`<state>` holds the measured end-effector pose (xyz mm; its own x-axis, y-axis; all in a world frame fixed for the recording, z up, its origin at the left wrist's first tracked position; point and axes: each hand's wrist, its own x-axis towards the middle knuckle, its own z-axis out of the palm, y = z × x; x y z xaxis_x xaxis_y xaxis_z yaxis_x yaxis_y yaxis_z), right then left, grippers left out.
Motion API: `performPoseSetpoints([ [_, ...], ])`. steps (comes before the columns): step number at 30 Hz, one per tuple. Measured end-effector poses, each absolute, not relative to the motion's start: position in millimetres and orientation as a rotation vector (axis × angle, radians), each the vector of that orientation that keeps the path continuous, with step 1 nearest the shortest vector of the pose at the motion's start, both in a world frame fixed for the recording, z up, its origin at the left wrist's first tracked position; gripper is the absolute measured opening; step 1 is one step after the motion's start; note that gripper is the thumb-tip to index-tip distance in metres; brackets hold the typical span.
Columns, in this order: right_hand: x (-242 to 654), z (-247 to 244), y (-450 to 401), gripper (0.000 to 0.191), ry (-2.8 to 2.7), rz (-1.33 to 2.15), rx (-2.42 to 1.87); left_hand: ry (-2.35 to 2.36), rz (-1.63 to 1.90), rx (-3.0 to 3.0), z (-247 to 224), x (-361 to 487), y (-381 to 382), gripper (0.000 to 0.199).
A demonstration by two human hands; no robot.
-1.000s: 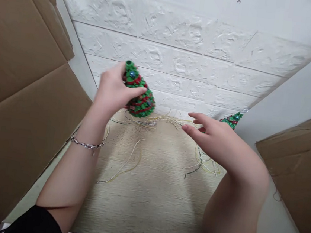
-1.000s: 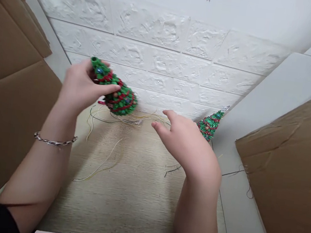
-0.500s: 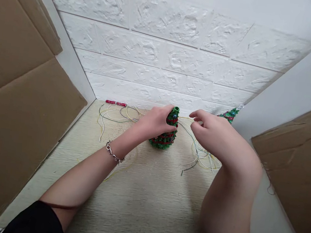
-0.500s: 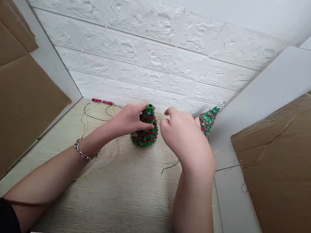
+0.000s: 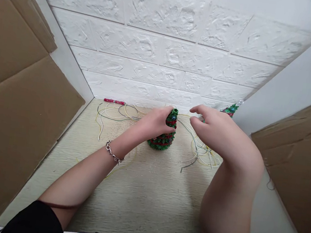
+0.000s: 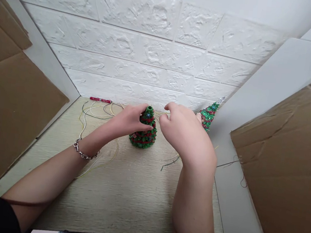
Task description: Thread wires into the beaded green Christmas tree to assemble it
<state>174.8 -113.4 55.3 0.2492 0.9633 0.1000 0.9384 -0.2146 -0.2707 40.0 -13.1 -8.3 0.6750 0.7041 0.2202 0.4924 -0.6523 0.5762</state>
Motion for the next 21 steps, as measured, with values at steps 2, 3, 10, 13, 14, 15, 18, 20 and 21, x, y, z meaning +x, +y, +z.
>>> performPoseSetpoints([
  [2,176,56,-113,0.037,-1.758,0.129,-2.255,0.927,0.59,2.413,-8,40,-14,0.031],
  [3,177,56,-113,0.037,-1.751,0.131,-2.258,0.928,0.581,2.415,-7,39,-14,0.031],
  [10,181,59,-117,0.038,-1.751,0.139,-2.226,1.002,0.501,2.442,-3,36,-19,0.028],
  [13,184,57,-119,0.037,-1.762,0.104,-2.182,1.049,0.449,2.491,-3,36,-18,0.028],
  [14,186,57,-119,0.037,-1.767,0.083,-2.165,1.057,0.422,2.517,-3,36,-17,0.029],
  [15,188,56,-119,0.037,-1.773,0.047,-2.138,1.062,0.391,2.547,-3,35,-17,0.029],
  [18,191,58,-123,0.035,-1.784,-0.104,-2.017,1.066,0.297,2.644,2,32,-20,0.043],
  [20,192,61,-130,0.035,-1.767,-0.211,-1.926,1.086,0.248,2.707,10,23,-30,0.06],
  [21,192,62,-134,0.034,-1.761,-0.251,-1.893,1.096,0.229,2.734,17,17,-37,0.064],
])
